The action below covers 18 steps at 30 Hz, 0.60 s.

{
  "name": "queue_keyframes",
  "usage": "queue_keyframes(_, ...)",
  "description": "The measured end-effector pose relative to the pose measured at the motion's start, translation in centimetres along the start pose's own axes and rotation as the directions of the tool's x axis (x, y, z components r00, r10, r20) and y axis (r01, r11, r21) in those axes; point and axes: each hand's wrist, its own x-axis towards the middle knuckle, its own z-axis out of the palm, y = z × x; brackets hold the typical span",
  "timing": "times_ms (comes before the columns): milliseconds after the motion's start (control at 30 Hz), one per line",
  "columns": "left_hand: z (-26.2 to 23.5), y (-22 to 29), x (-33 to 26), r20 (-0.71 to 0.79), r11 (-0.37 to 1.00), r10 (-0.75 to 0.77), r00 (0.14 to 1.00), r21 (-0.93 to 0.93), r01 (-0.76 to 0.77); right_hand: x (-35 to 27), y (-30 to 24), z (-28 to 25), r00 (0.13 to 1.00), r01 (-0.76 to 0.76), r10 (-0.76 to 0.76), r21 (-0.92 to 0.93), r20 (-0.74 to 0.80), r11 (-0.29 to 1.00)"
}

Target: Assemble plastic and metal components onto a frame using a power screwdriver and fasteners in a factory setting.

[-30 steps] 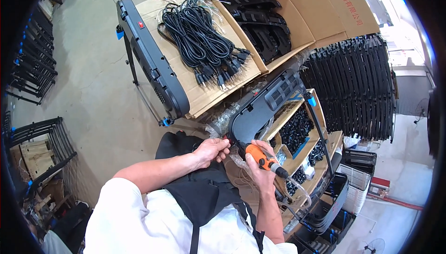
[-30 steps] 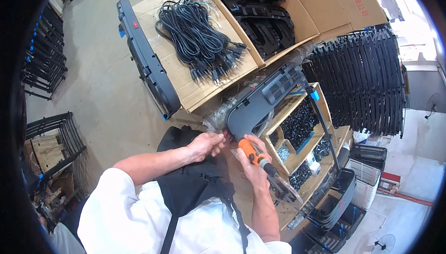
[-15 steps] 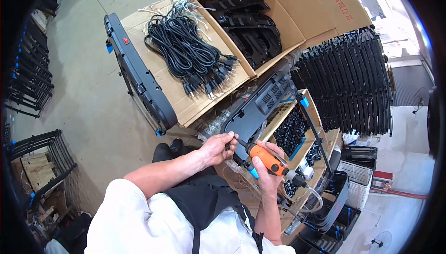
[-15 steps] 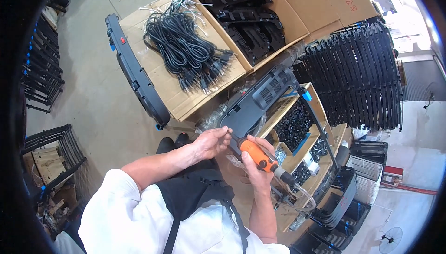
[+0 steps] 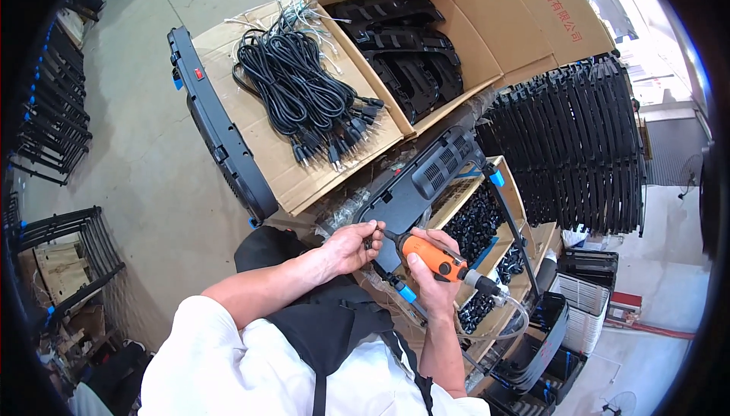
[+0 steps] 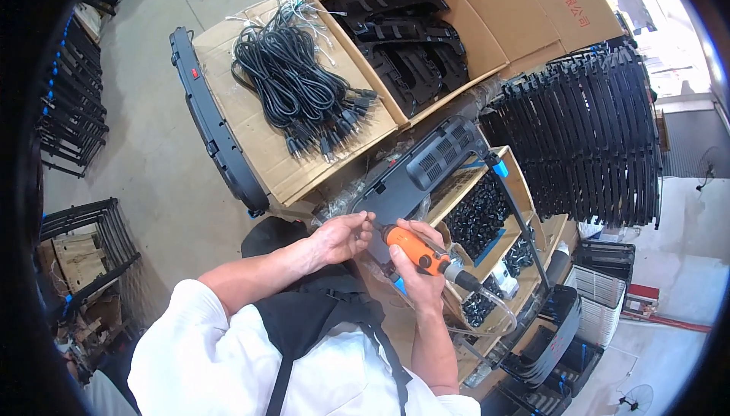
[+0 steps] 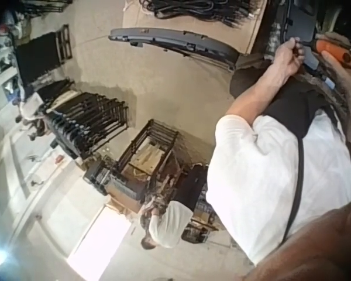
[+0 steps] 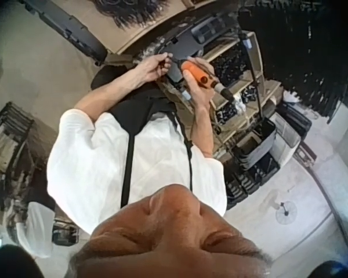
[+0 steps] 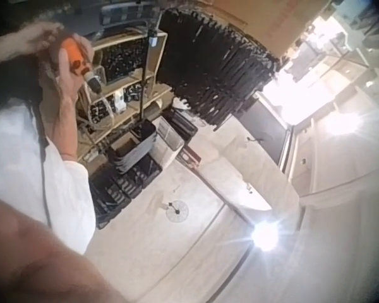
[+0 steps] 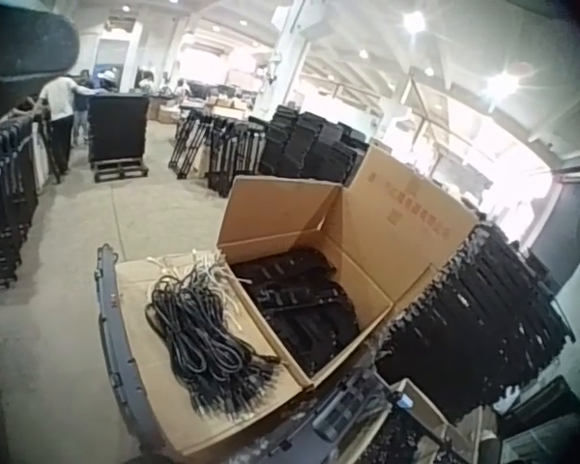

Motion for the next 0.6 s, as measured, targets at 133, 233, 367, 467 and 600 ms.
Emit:
queue_keyframes(133, 0.5, 0.0, 0.1, -0.03, 0.999, 0.042, 0.999, -0.008, -0.042, 0.8, 0.0, -0.1, 1.0, 0.012, -0.012, 0.002, 0.011, 1.0)
queue_keyframes(233, -0.1, -0.2, 0.4, -0.017, 0.999, 0.052, 0.998, -0.011, -0.053, 1.3, -0.3, 0.1, 0.999, 0.013, -0.012, -0.04, 0.039, 0.999)
queue_keyframes(367, 0.9, -0.3, 0.7, -0.056, 0.997, 0.075, 0.996, -0.025, -0.077, 2.4, 0.2, 0.3, 0.999, 0.004, 0.0, -0.09, 0.043, 0.996)
queue_keyframes(467, 2.5, -0.4, -0.5, -0.137, 0.986, 0.164, 0.977, 0.057, -0.158, 3.1, 0.7, 0.9, 0.999, 0.05, -0.049, -0.083, 0.016, 0.995)
queue_keyframes(600, 1.0, -1.4, -1.1, -0.063, 0.958, 0.109, 0.992, 0.273, -0.088, 4.7, 1.2, 1.5, 1.0, 0.02, -0.019, -0.07, 0.017, 0.997)
